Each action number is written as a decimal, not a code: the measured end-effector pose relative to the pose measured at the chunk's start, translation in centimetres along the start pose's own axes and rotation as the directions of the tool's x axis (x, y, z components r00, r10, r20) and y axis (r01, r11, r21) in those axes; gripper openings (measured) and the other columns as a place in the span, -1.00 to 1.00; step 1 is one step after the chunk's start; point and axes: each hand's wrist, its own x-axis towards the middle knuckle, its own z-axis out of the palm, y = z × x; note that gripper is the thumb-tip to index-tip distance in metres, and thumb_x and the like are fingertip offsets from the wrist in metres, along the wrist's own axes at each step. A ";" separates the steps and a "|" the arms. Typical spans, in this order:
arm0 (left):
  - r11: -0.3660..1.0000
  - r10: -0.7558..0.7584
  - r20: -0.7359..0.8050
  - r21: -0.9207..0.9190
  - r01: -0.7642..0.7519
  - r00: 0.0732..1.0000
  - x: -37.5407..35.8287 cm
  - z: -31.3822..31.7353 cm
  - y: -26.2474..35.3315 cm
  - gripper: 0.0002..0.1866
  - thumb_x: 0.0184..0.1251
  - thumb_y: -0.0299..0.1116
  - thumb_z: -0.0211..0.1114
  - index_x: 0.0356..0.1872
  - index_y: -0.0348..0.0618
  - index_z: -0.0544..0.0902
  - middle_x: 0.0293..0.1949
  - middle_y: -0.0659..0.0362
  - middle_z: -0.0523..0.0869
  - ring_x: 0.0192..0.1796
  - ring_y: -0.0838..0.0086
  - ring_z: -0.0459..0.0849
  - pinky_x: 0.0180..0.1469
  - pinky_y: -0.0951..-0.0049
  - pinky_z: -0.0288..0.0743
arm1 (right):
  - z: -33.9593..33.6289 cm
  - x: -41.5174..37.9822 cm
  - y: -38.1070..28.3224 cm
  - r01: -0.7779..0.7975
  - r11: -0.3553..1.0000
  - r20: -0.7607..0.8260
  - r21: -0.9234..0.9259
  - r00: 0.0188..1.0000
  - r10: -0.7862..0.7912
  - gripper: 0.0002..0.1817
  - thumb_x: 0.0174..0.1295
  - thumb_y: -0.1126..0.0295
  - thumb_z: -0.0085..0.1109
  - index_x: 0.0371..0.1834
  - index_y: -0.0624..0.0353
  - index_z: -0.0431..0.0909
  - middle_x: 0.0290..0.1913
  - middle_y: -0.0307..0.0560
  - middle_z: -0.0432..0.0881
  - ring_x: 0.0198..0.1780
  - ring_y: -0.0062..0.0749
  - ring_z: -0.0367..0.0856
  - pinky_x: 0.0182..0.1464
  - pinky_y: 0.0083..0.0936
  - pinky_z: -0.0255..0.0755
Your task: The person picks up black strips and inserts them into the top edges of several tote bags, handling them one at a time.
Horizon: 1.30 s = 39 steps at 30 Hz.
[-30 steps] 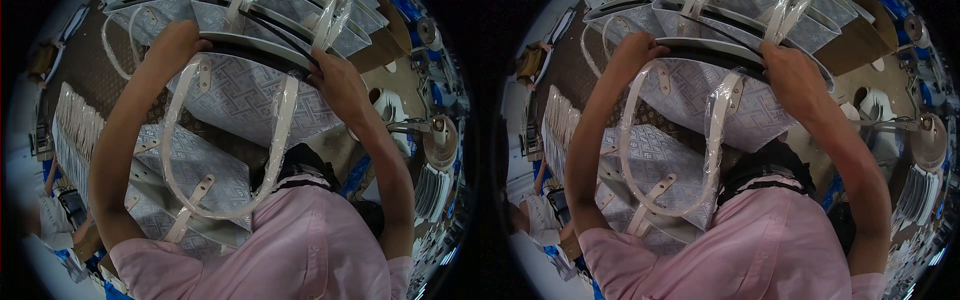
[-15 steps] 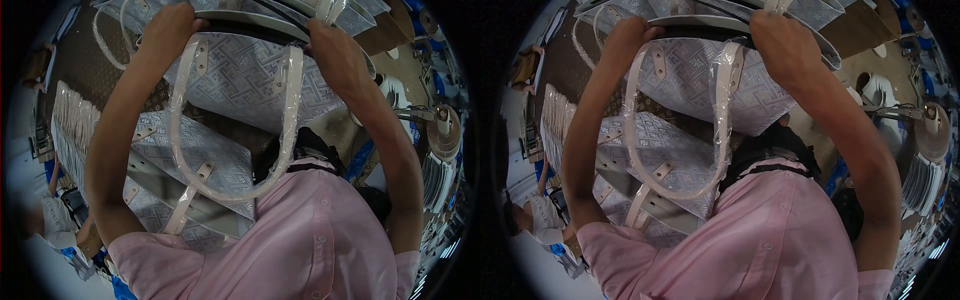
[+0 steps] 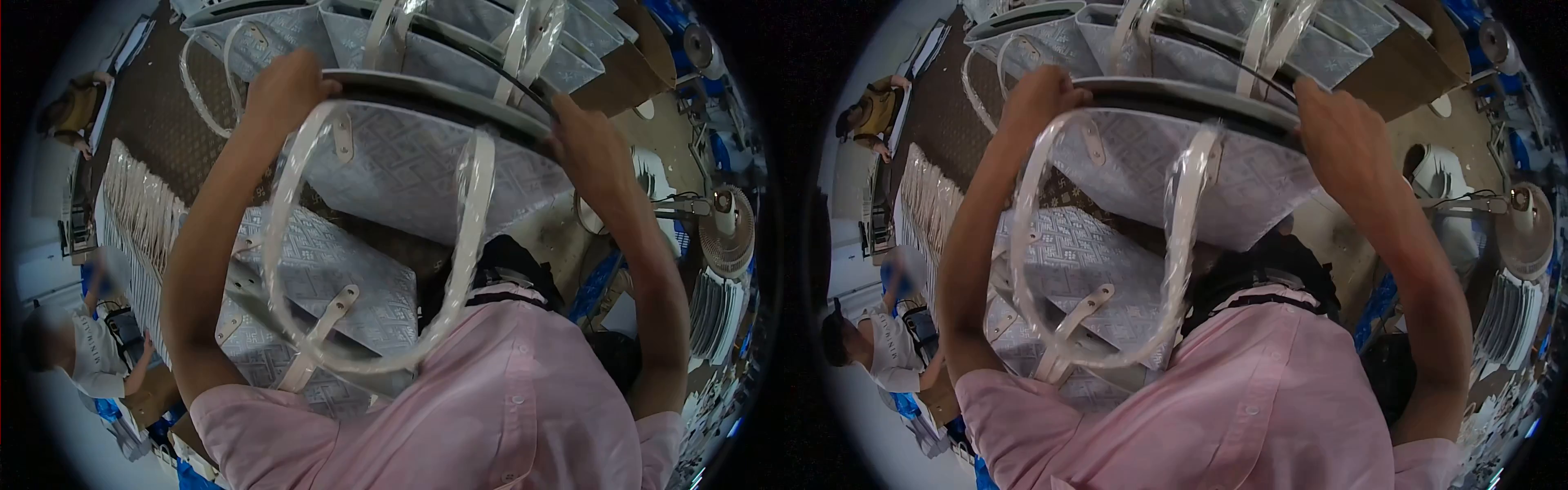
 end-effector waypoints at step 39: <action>0.545 0.172 0.782 -0.582 0.604 0.599 -6.8 -2.4 -2.0 -0.69 0.22 -0.32 0.21 -0.08 -0.28 0.59 -0.49 0.20 0.65 -0.40 0.68 0.55 -0.31 0.65 0.42 | -1.3 -3.8 -5.6 -0.063 0.539 0.367 0.840 0.798 -0.479 -0.59 0.16 0.42 0.06 0.11 0.26 0.36 -0.36 0.15 0.54 -0.29 -0.18 0.56 -0.25 -0.34 0.41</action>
